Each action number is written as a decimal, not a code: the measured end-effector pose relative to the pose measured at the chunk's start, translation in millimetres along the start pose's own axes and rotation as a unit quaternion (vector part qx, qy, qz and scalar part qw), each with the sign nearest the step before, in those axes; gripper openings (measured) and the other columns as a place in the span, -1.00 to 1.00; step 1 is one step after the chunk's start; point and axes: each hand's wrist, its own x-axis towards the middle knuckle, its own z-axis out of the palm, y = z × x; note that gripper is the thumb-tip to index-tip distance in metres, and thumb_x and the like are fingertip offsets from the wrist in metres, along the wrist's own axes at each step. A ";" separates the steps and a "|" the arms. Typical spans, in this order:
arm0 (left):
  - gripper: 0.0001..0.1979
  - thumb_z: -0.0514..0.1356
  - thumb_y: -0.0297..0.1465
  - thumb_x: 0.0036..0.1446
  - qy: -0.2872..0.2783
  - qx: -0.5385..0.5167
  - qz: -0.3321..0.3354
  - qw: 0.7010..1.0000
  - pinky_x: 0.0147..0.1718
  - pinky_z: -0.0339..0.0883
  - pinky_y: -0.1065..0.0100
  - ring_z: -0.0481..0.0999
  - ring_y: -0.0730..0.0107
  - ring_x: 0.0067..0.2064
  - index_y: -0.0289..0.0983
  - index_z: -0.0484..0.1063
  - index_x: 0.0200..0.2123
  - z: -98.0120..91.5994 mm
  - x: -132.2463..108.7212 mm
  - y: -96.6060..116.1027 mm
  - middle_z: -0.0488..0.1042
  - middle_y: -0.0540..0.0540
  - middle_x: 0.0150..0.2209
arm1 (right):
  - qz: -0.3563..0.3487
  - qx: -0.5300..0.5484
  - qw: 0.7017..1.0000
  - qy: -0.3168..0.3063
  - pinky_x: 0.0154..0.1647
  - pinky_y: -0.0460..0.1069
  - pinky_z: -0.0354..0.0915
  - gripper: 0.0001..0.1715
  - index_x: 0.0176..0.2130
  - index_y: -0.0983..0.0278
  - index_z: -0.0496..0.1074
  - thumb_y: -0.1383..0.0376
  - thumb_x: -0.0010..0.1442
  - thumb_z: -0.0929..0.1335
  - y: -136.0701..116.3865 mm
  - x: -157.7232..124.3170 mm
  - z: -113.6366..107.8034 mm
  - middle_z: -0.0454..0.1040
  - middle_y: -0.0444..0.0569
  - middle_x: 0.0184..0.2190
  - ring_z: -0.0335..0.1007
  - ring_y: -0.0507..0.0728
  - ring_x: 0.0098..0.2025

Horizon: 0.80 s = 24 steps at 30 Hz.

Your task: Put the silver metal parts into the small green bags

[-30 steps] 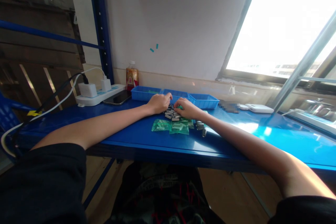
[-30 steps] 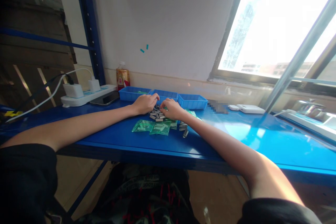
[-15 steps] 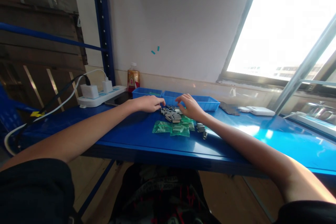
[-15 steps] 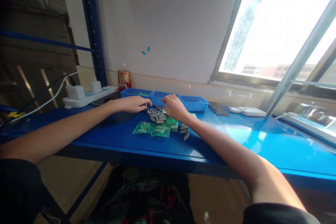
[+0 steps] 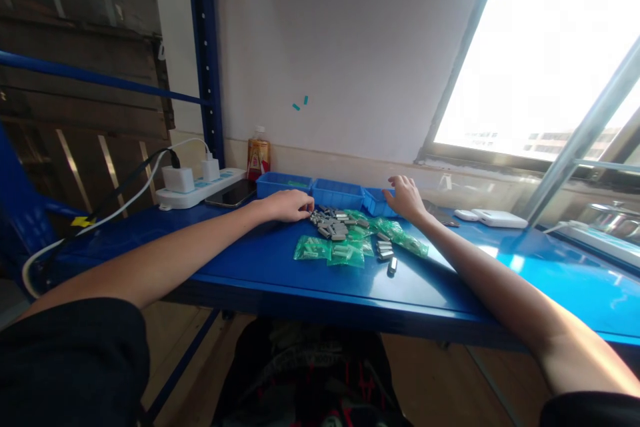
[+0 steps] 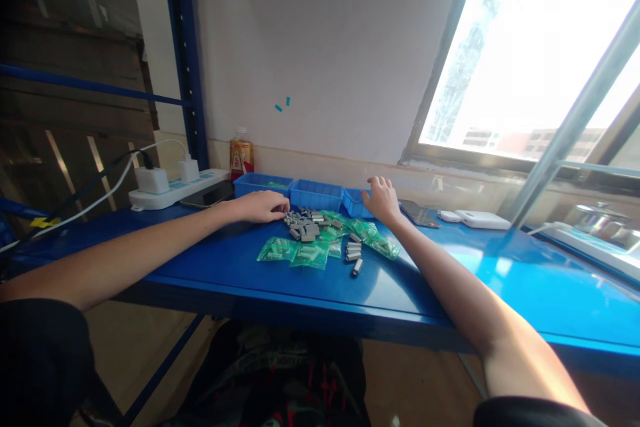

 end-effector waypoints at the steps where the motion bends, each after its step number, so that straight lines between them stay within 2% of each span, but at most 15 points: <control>1: -0.79 0.14 -0.27 0.02 0.015 -0.008 -0.003 1.000 -0.46 0.22 0.43 0.48 0.30 -0.34 -0.22 0.48 -0.31 0.4 0.1 0.7 0.53 -0.09 -0.32 | -0.007 -0.001 1.000 0.000 -0.09 0.20 0.20 -0.61 -0.08 0.39 0.34 0.23 0.13 0.27 -5.1 -0.8 -1.2 0.41 0.21 -0.17 0.23 0.34 -0.08; 4: -0.79 0.12 -0.29 0.02 0.062 -0.029 -0.009 0.998 -0.34 0.28 0.39 0.50 0.28 -0.29 -0.27 0.47 -0.33 0.0 1.1 3.4 0.54 -0.13 -0.31 | -0.069 0.022 0.997 0.005 -0.07 0.18 0.19 -0.64 -0.06 0.36 0.33 0.23 0.18 0.24 -30.8 -4.1 -10.0 0.42 0.16 -0.19 0.24 0.31 -0.06; 7: -0.76 0.08 -0.29 0.06 0.111 -0.067 -0.019 0.991 -0.28 0.31 0.39 0.50 0.30 -0.26 -0.30 0.44 -0.29 -0.5 3.6 9.1 0.54 -0.13 -0.29 | -0.164 0.065 0.984 -0.006 -0.06 0.13 0.18 -0.70 -0.07 0.30 0.34 0.25 0.23 0.22 -65.9 -12.4 -22.2 0.43 0.10 -0.19 0.25 0.25 -0.08; 11: -0.77 0.14 -0.27 0.03 0.164 -0.235 0.000 0.958 -0.33 0.32 0.39 0.49 0.35 -0.32 -0.32 0.40 -0.30 1.8 7.0 23.5 0.52 -0.07 -0.38 | -0.267 0.094 0.959 -0.027 -0.08 0.07 0.17 -0.72 -0.06 0.27 0.34 0.26 0.27 0.21 -107.7 -29.0 -34.7 0.43 0.06 -0.19 0.25 0.21 -0.12; 13: -0.76 0.18 -0.27 -0.01 0.152 -0.301 0.023 0.941 -0.37 0.31 0.40 0.48 0.35 -0.35 -0.34 0.40 -0.33 2.8 7.2 32.0 0.51 -0.06 -0.42 | -0.297 0.101 0.949 -0.032 -0.12 0.05 0.16 -0.72 -0.06 0.27 0.34 0.27 0.27 0.20 -119.3 -35.8 -38.2 0.43 0.06 -0.22 0.25 0.19 -0.15; 15: -0.75 0.18 -0.27 -0.02 0.125 -0.323 0.038 0.937 -0.41 0.28 0.41 0.45 0.36 -0.38 -0.37 0.42 -0.37 2.8 6.3 39.1 0.50 -0.06 -0.45 | -0.315 0.101 0.943 -0.033 -0.16 0.04 0.16 -0.72 -0.06 0.28 0.34 0.28 0.27 0.19 -123.8 -39.7 -40.2 0.42 0.05 -0.26 0.24 0.18 -0.20; 19: -0.71 0.17 -0.26 0.00 0.083 -0.322 0.052 0.942 -0.44 0.22 0.43 0.42 0.37 -0.40 -0.40 0.50 -0.38 -0.3 3.0 45.4 0.51 -0.06 -0.45 | -0.332 0.096 0.938 -0.035 -0.21 0.02 0.15 -0.72 -0.06 0.27 0.34 0.30 0.29 0.17 -119.8 -40.4 -39.1 0.40 0.05 -0.28 0.23 0.15 -0.24; 24: -0.65 0.17 -0.22 0.01 0.037 -0.307 0.035 0.950 -0.48 0.15 0.46 0.38 0.41 -0.45 -0.41 0.55 -0.33 -2.3 1.0 44.8 0.47 -0.02 -0.52 | -0.331 0.081 0.939 -0.049 -0.23 0.01 0.13 -0.76 -0.14 0.26 0.37 0.30 0.29 0.17 -116.2 -39.6 -34.8 0.40 0.03 -0.29 0.23 0.14 -0.25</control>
